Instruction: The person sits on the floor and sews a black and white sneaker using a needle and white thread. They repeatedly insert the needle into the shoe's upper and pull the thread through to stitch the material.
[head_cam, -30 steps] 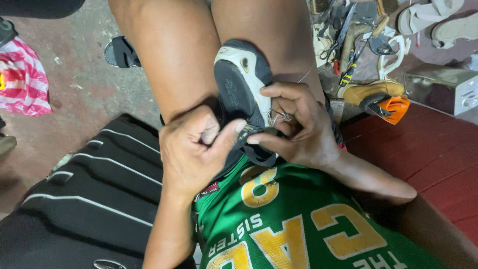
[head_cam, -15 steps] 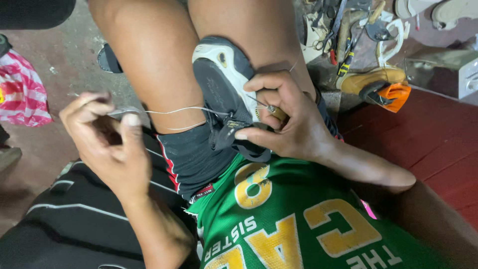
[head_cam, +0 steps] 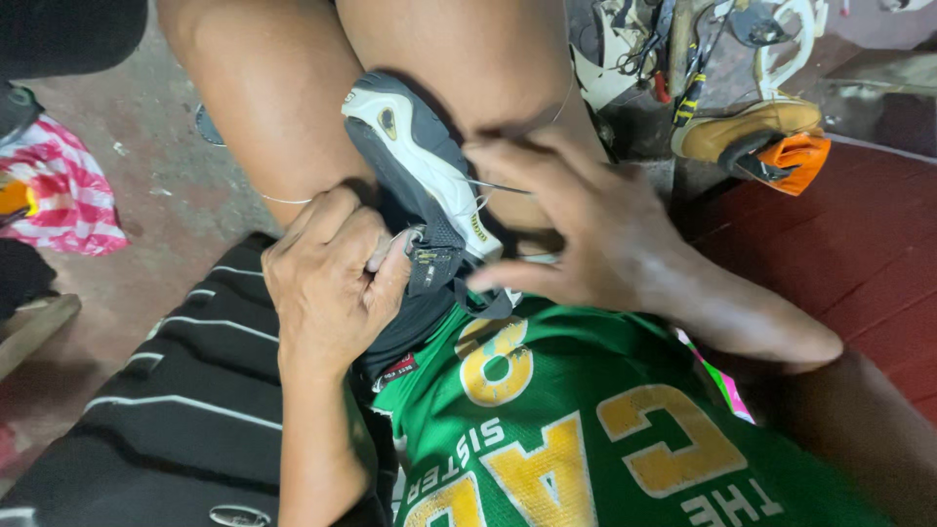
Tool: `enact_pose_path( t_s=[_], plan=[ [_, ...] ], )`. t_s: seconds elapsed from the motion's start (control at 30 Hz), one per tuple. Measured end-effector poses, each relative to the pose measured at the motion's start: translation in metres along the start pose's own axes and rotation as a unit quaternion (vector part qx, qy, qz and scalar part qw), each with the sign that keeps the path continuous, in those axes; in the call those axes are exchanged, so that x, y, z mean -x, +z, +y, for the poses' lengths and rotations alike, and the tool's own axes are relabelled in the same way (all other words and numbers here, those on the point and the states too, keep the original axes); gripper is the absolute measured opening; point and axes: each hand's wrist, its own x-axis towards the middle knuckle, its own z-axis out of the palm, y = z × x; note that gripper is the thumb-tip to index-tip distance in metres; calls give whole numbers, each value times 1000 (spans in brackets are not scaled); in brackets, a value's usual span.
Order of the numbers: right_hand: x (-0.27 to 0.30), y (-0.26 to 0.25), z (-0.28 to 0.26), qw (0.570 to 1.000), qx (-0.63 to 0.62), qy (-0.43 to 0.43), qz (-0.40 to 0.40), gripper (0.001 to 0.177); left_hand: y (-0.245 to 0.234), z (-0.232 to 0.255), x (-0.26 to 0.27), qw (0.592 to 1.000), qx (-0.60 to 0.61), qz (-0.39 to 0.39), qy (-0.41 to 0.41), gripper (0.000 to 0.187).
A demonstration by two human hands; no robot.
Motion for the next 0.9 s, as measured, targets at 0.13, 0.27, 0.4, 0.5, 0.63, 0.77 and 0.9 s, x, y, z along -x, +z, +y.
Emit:
enact_pose_path(
  t_s=[0.13,0.27,0.4,0.5,0.63,0.77,0.9],
  plan=[
    [-6,16,2,999,24,32,-6,81,3,4,2,996,56,37,-65,24],
    [-7,15,6,999,27,19,-23,62,10,8,-2,954,246,151,-78,25],
    [-6,7,10,998,18,-46,-40,35,4,13,-5,948,281,87,-124,18],
    [-7,-10,16,996,-56,-50,-56,19,-8,18,-9,977,184,14,-105,21],
    [-6,-24,19,963,-249,-97,8,21,-13,17,-19,999,35,-28,-24,25],
    [-7,-16,13,868,-496,7,7,18,-16,11,-27,998,-7,-62,6,32],
    [-20,1,15,808,-585,-56,-34,21,-17,3,-32,998,10,-64,25,38]
  ],
)
